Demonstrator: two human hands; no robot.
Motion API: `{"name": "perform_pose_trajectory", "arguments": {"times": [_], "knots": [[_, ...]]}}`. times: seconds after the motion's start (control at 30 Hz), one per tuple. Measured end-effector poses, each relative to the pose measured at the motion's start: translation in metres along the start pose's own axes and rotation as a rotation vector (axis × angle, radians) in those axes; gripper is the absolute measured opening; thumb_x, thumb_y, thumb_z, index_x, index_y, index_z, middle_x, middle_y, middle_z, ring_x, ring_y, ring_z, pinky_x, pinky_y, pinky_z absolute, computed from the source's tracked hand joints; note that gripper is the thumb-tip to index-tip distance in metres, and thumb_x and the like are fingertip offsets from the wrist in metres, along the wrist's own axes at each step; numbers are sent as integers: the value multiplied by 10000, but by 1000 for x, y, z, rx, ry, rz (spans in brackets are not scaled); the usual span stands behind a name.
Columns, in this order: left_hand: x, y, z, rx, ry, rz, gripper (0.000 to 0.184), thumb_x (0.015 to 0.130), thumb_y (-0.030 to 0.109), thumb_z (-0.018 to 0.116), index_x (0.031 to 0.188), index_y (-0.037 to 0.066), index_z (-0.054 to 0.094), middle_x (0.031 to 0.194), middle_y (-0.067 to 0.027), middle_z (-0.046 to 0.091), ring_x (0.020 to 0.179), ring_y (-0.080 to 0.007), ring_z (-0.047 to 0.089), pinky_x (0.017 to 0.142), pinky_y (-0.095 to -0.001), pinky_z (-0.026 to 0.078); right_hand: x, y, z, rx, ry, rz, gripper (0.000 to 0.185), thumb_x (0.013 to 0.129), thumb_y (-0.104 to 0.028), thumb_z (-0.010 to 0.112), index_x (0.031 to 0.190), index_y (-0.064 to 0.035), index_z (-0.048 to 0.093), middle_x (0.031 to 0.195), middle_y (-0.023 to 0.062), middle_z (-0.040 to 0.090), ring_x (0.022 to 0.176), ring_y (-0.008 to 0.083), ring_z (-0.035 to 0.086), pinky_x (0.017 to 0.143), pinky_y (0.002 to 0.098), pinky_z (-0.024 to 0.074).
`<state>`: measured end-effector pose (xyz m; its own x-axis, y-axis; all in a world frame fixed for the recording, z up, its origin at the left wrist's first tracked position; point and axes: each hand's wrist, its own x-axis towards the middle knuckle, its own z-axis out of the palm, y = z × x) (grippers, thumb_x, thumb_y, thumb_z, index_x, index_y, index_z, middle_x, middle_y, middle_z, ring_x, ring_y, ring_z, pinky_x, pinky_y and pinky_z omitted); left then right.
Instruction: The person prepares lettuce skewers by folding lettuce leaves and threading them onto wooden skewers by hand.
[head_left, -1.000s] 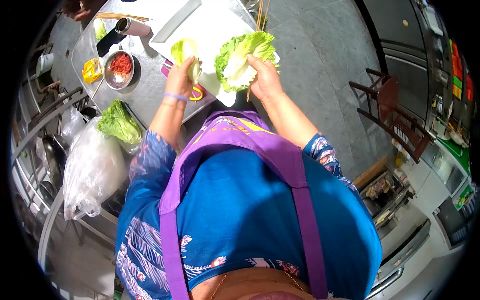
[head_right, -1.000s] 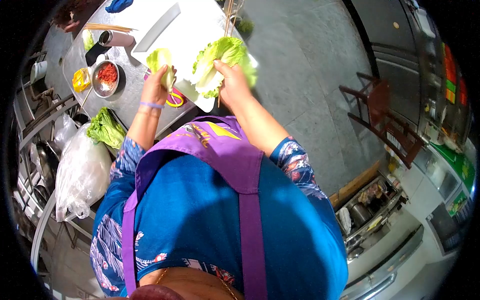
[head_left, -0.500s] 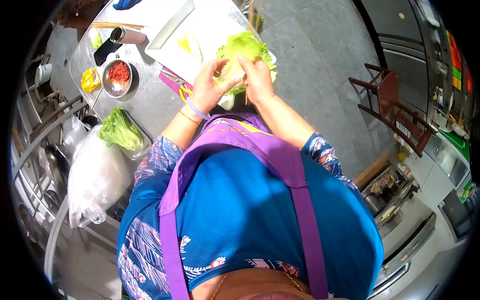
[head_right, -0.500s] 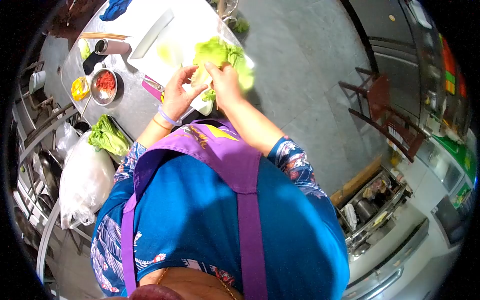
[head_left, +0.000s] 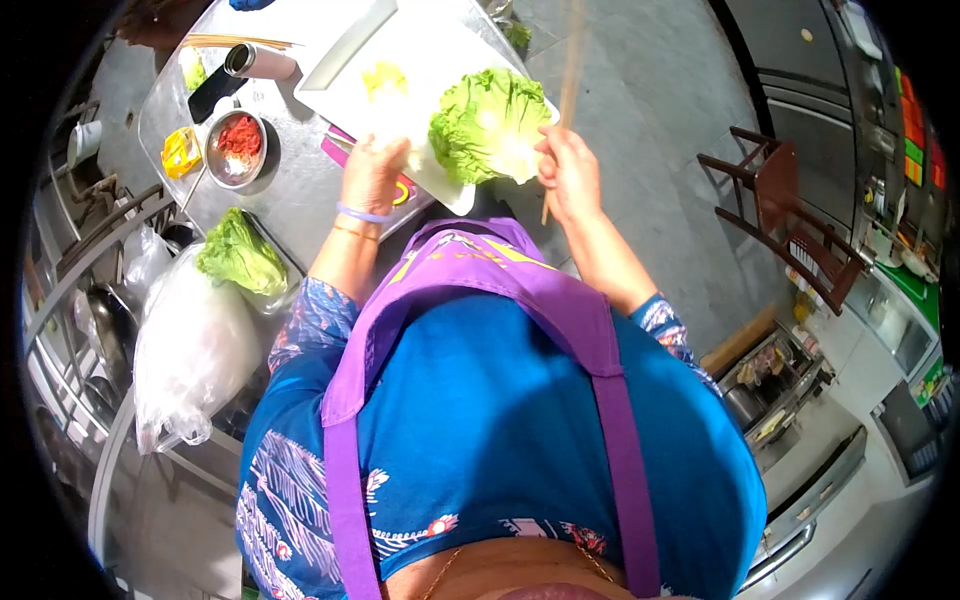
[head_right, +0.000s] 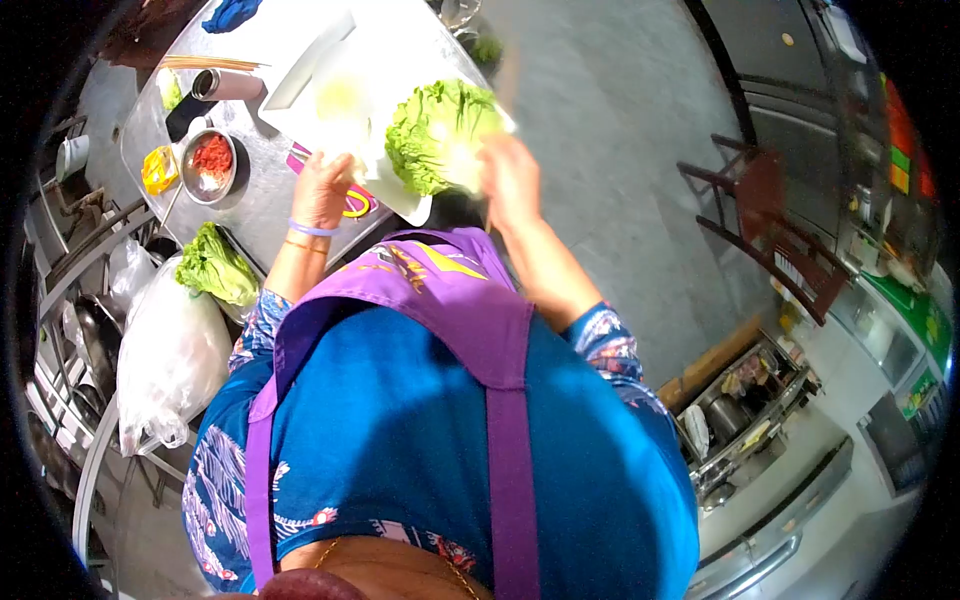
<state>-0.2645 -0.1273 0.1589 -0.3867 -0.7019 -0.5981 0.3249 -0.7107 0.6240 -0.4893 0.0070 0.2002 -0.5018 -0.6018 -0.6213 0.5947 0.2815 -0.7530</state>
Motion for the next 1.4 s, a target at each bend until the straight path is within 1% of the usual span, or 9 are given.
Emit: {"name": "perform_pose_trajectory", "arguments": {"times": [0.2, 0.47, 0.67, 0.8, 0.87, 1.0, 1.17, 1.27, 1.4], "knots": [[8, -39, -45, 129, -2, -284, 293, 820, 66, 638, 1103, 84, 564, 985, -9, 644, 885, -147, 617, 756, -291, 494, -62, 13, -64, -83, 224, 73, 221, 937, -180, 545, 1062, 2, 557, 779, 47, 550, 498, 54, 403, 409, 194, 282], [1, -100, 74, 13, -205, -355, 278, 824, 89, 672, 1084, 101, 575, 972, -19, 640, 862, -124, 607, 736, -291, 499, -39, 13, -82, -118, 129, 156, 176, 952, -143, 518, 1026, 9, 566, 770, 48, 556, 496, 55, 403, 420, 193, 295], [35, -164, 60, 777, 157, -228, 410, 748, 236, 774, 1047, 17, 597, 954, -61, 659, 824, -144, 619, 719, -296, 509, 5, -10, -142, -143, 24, 236, 174, 942, -155, 542, 1015, -1, 577, 777, 39, 558, 510, 50, 408, 431, 188, 303], [35, -177, 55, 1138, 702, 115, 941, 558, 417, 873, 1191, -113, 421, 1128, -259, 570, 992, -269, 592, 826, -328, 486, 19, -42, -200, -210, -28, 206, 176, 933, -171, 549, 1008, -15, 584, 773, 45, 563, 503, 47, 407, 425, 195, 300], [35, -169, 74, 1292, 915, 38, 1058, 509, 413, 888, 1233, -140, 350, 1148, -293, 550, 1071, -345, 562, 920, -368, 456, 28, -59, -228, -212, -28, 205, 182, 934, -173, 546, 1011, -12, 583, 774, 45, 563, 501, 49, 406, 426, 196, 298], [51, -183, 52, 743, 500, 26, 1171, 529, 433, 886, 1289, -167, 227, 1192, -289, 533, 1086, -325, 559, 949, -357, 445, 38, -87, -268, -322, -18, 218, 198, 938, -182, 543, 1015, -4, 580, 778, 43, 562, 494, 52, 402, 426, 200, 296], [70, -197, 27, 777, 660, -164, 987, 571, 404, 878, 1239, -133, 388, 1183, -233, 558, 1055, -290, 575, 869, -354, 480, 42, -91, -299, -348, -1, 232, 167, 937, -169, 537, 999, -24, 593, 768, 44, 581, 485, 55, 408, 412, 205, 306], [52, -178, 67, 451, 581, -398, 765, 625, 364, 861, 1215, 51, 487, 1183, -129, 559, 1128, -267, 512, 896, -468, 411, 40, -96, -296, -351, 30, 264, 160, 939, -161, 532, 992, -25, 597, 768, 45, 582, 479, 56, 404, 407, 207, 305], [36, -166, 101, 72, 630, -336, 603, 694, 287, 816, 1188, 18, 600, 1144, -90, 630, 987, -195, 584, 822, -304, 448, 39, -110, -303, -403, 32, 253, 160, 936, -163, 536, 991, -27, 600, 767, 41, 583, 484, 52, 405, 409, 206, 306]]}}
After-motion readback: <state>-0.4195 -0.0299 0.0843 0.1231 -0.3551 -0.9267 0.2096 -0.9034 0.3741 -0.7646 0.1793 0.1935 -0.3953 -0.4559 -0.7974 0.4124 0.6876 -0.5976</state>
